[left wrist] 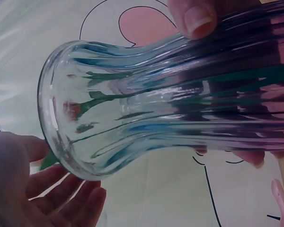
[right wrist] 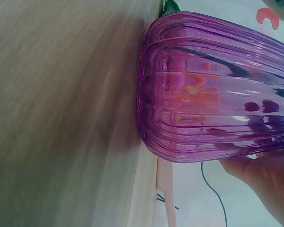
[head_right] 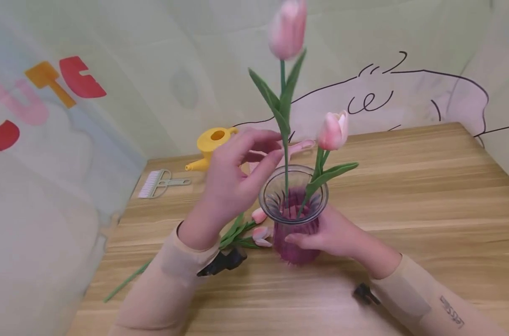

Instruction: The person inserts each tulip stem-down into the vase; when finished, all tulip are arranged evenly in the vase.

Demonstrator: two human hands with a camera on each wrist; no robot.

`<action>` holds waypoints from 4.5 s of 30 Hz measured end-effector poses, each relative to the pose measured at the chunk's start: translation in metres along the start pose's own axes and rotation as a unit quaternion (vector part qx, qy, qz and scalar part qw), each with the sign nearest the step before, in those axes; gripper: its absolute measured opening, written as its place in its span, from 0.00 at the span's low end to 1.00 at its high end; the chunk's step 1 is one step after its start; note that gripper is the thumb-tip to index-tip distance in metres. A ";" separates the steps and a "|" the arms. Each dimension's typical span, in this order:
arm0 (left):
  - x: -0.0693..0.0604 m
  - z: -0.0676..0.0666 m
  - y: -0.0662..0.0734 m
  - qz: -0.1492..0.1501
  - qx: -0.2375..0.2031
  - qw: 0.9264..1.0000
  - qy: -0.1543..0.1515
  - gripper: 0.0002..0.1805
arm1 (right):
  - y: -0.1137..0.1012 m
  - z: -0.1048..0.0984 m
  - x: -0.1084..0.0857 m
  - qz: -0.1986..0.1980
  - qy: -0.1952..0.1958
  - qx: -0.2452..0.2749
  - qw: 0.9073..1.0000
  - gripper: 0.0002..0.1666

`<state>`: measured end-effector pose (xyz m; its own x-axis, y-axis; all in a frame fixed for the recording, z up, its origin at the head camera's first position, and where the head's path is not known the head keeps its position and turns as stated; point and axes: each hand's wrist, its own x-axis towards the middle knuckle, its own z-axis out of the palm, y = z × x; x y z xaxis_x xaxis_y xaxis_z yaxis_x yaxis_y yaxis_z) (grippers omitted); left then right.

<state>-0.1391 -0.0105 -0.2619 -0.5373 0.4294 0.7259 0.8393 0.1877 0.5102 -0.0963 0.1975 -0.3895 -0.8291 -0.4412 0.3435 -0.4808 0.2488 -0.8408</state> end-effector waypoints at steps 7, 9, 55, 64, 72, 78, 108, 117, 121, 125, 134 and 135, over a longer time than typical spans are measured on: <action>-0.031 -0.020 -0.008 -0.027 0.036 0.999 0.021 0.12 | 0.000 0.001 -0.001 -0.003 0.006 -0.006 1.000 0.36; -0.041 -0.026 -0.012 -0.037 0.054 0.998 0.020 0.11 | -0.001 0.001 -0.001 -0.010 0.007 -0.006 1.000 0.37; -0.181 -0.159 -0.058 -0.338 0.232 0.845 -0.344 0.09 | -0.001 0.001 -0.003 -0.018 0.005 -0.019 1.000 0.41; -0.152 -0.150 -0.049 -0.293 0.173 0.904 -0.258 0.03 | -0.001 0.000 -0.004 -0.019 0.009 -0.024 0.999 0.40; -0.106 -0.113 -0.031 -0.247 0.025 0.963 -0.101 0.06 | -0.001 0.002 -0.004 -0.005 0.006 -0.014 1.000 0.39; -0.069 -0.077 -0.009 -0.149 -0.088 0.984 0.030 0.08 | -0.001 0.002 -0.003 -0.008 0.004 -0.016 1.000 0.39; -0.018 0.006 0.011 0.039 0.031 0.999 0.018 0.09 | -0.001 0.001 0.001 -0.022 -0.007 0.009 1.000 0.39; -0.027 -0.015 0.008 0.028 0.030 0.998 0.044 0.11 | -0.001 0.001 -0.001 -0.022 0.005 -0.014 1.000 0.42; -0.042 -0.027 -0.005 0.007 0.052 0.998 0.044 0.11 | -0.002 0.001 -0.002 -0.008 0.006 -0.032 0.999 0.43; -0.063 -0.040 -0.022 -0.038 0.089 0.995 0.031 0.10 | -0.001 0.000 -0.002 -0.011 0.008 -0.033 0.999 0.43; -0.119 -0.081 -0.048 -0.209 0.287 0.929 -0.108 0.09 | 0.000 0.000 -0.001 -0.030 0.010 -0.018 0.999 0.45; -0.125 -0.085 -0.050 -0.227 0.309 0.914 -0.131 0.08 | 0.000 0.000 -0.001 -0.030 0.010 -0.017 0.999 0.44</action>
<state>-0.1214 -0.1488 -0.3387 -0.8712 0.3655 0.3277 0.4653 0.8275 0.3142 -0.0954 0.1977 -0.3896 -0.8039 -0.4385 0.4018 -0.5392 0.2522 -0.8036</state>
